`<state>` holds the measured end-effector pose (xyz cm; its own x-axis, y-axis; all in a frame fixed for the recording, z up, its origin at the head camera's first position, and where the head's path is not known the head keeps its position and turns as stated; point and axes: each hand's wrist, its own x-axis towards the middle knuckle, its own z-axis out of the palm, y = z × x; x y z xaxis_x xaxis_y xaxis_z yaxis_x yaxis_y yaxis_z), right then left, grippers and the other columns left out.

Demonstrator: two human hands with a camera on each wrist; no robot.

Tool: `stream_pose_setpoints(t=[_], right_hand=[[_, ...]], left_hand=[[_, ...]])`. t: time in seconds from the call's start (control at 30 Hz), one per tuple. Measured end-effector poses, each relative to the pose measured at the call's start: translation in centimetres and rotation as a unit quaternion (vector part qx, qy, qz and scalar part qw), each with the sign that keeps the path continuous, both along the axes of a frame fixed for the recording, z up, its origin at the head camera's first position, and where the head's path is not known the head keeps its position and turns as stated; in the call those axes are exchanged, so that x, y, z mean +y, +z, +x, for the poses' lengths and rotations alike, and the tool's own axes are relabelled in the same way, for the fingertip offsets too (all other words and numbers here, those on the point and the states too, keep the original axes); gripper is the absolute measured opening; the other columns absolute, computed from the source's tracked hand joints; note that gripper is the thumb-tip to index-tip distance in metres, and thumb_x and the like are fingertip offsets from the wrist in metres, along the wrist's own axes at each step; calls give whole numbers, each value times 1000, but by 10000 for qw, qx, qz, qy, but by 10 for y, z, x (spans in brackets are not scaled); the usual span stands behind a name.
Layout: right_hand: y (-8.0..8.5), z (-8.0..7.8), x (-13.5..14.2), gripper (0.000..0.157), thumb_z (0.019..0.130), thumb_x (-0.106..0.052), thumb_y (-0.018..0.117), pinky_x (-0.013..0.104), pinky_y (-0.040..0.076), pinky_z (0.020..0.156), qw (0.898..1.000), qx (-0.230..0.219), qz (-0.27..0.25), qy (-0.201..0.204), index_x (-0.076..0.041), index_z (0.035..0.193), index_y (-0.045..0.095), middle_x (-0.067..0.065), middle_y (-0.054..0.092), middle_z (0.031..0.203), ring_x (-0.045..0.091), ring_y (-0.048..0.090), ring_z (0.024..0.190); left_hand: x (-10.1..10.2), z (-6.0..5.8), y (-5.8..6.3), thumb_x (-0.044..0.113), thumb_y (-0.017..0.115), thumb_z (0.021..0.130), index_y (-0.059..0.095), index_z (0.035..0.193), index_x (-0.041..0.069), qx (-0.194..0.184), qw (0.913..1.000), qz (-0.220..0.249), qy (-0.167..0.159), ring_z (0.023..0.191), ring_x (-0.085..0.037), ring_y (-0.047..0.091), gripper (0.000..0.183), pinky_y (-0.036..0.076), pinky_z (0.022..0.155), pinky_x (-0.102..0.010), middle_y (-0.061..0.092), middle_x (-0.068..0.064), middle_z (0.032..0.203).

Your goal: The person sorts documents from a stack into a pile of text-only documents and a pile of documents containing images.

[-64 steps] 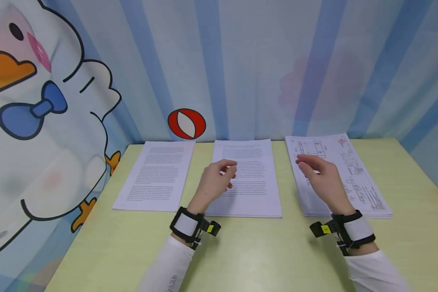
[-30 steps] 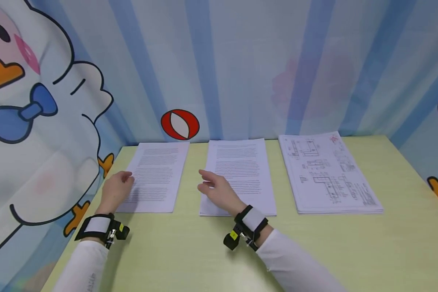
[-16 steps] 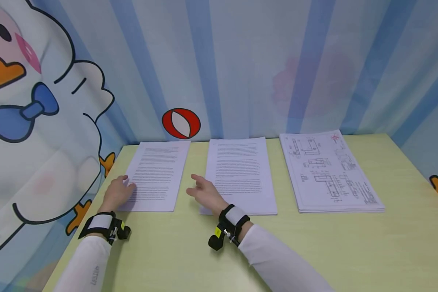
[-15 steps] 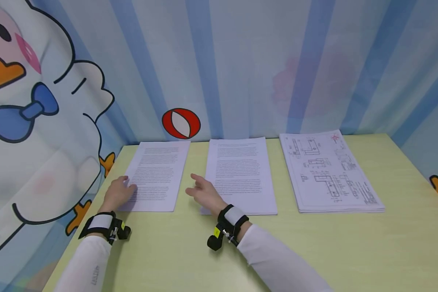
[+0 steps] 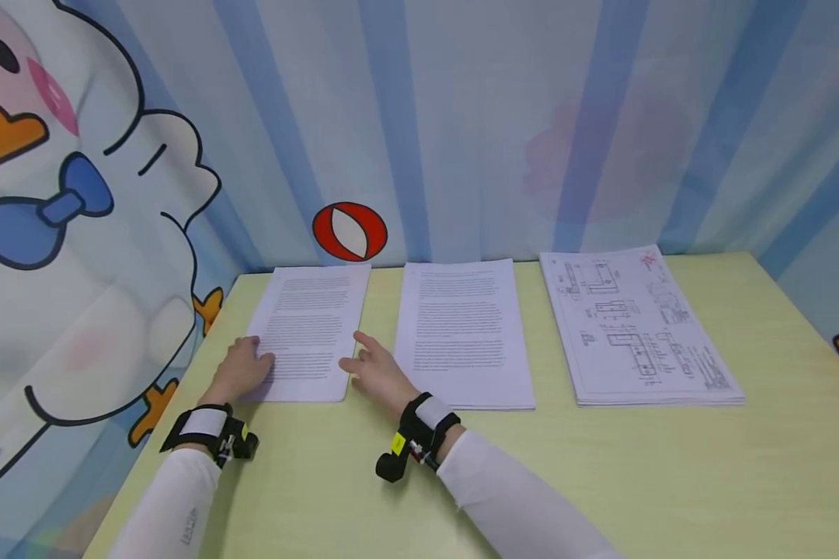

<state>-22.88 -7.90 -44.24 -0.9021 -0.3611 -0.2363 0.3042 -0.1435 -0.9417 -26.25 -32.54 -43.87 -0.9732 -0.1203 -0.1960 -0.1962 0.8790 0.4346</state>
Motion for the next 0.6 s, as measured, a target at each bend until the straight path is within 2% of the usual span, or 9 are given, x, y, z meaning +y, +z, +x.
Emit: stream_pose_setpoints(t=[0.1, 0.23, 0.4, 0.6], right_hand=[[2, -2, 2, 66, 90, -17, 55, 48, 37, 108, 9975, -389, -578, -152, -16, 148, 24, 20, 31, 149, 29, 31, 138], [2, -5, 5, 63, 91, -15, 54, 48, 42, 103, 9933, -677, -886, -303, -15, 147, 26, 21, 41, 142, 32, 42, 129], [4, -10, 5, 62, 91, -15, 54, 46, 45, 99, 9919, -961, -747, -349, -12, 147, 28, 20, 44, 139, 31, 46, 124], [7, -14, 2, 63, 90, -17, 56, 45, 44, 101, 9931, -1045, -424, -331, -13, 146, 29, 17, 46, 139, 30, 45, 125]], left_hand=[[2, 1, 1, 22, 39, 95, 18, 141, -16, -81, 10000, 6, 0, 121, -54, 34, 63, 30, 100, -66, 28, -39, 135], [4, 2, 2, 22, 37, 95, 16, 142, -14, -159, 9999, 36, -14, 124, -56, 29, 63, 26, 102, -67, 22, -40, 140], [4, 5, 2, 20, 37, 95, 17, 142, -14, -167, 9998, 86, -111, 127, -57, 24, 61, 22, 104, -68, 16, -40, 144], [4, 9, 1, 17, 35, 94, 20, 141, -15, -33, 9996, 122, -236, 127, -55, 26, 58, 23, 104, -67, 21, -39, 142]])
